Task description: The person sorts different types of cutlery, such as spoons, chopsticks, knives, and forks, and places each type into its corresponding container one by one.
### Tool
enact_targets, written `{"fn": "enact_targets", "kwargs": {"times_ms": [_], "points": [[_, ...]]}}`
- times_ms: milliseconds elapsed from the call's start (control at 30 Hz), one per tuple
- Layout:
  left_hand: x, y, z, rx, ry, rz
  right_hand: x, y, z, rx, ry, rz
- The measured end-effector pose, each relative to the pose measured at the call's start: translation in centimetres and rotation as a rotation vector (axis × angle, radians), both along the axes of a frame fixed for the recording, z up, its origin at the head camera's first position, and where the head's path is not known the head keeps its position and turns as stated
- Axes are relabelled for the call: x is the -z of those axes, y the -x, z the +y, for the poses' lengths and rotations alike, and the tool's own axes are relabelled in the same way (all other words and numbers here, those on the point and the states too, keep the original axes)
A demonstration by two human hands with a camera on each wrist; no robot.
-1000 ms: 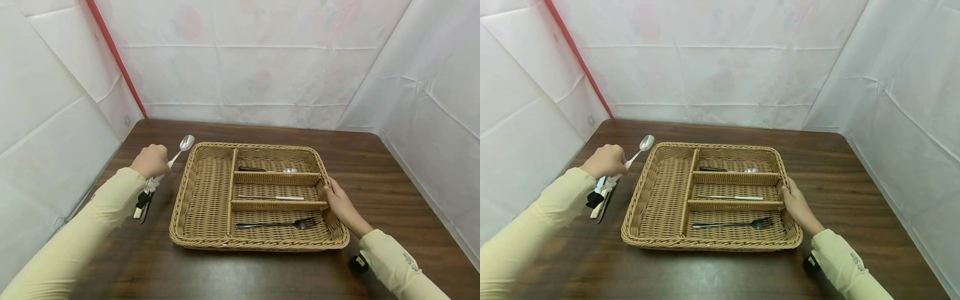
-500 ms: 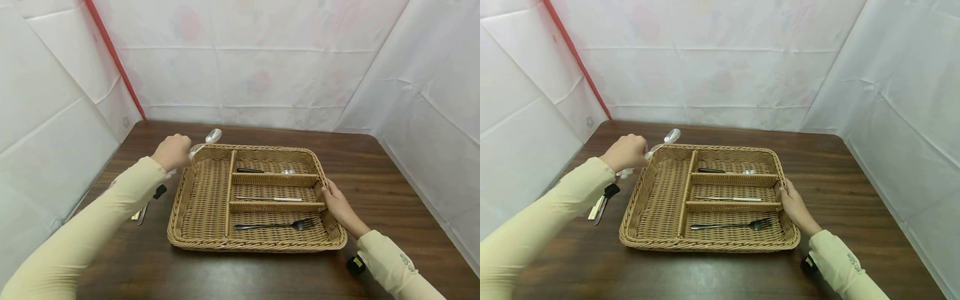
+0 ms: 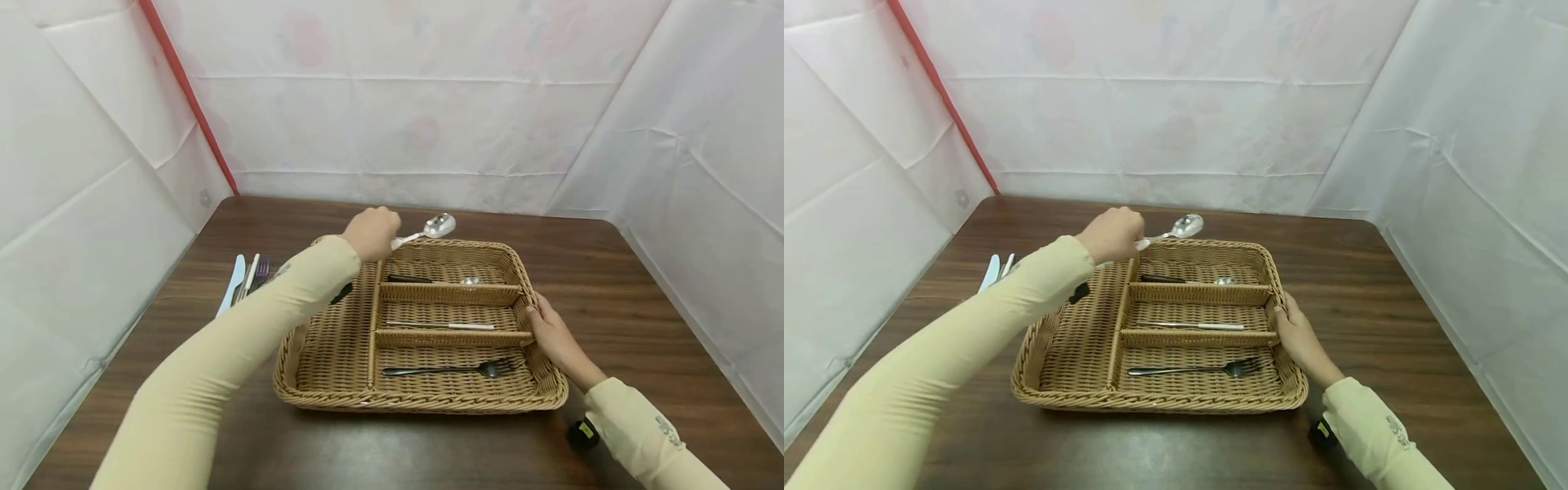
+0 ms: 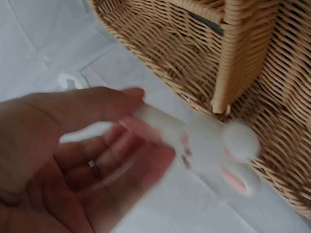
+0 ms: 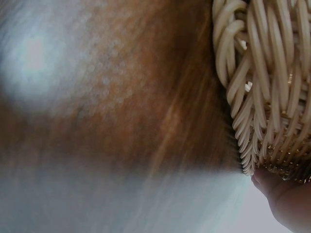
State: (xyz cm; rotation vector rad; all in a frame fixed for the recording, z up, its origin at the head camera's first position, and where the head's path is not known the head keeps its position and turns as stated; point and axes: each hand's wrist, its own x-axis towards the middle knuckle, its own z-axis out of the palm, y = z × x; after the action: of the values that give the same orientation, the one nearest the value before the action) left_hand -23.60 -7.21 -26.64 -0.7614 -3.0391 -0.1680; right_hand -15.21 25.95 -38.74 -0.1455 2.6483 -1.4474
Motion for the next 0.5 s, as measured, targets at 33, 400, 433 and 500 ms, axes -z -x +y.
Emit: {"fn": "enact_targets", "kwargs": {"times_ms": [33,400,433,500], "points": [[0.2,0.3,0.5,0.019,0.006,-0.007,0.0,0.0,0.0,0.0,0.002,-0.003],[3.5,2.0,4.2,0.163,0.075,-0.03,0.8,-0.1,-0.2,0.005,0.012,-0.018],[3.6,2.0,4.5,0.167,0.083,-0.031,0.8,-0.1,-0.1,0.005,0.015,-0.015],[4.0,2.1,4.9,0.177,0.105,-0.038,0.7,-0.1,-0.1,0.006,0.018,-0.009]]}}
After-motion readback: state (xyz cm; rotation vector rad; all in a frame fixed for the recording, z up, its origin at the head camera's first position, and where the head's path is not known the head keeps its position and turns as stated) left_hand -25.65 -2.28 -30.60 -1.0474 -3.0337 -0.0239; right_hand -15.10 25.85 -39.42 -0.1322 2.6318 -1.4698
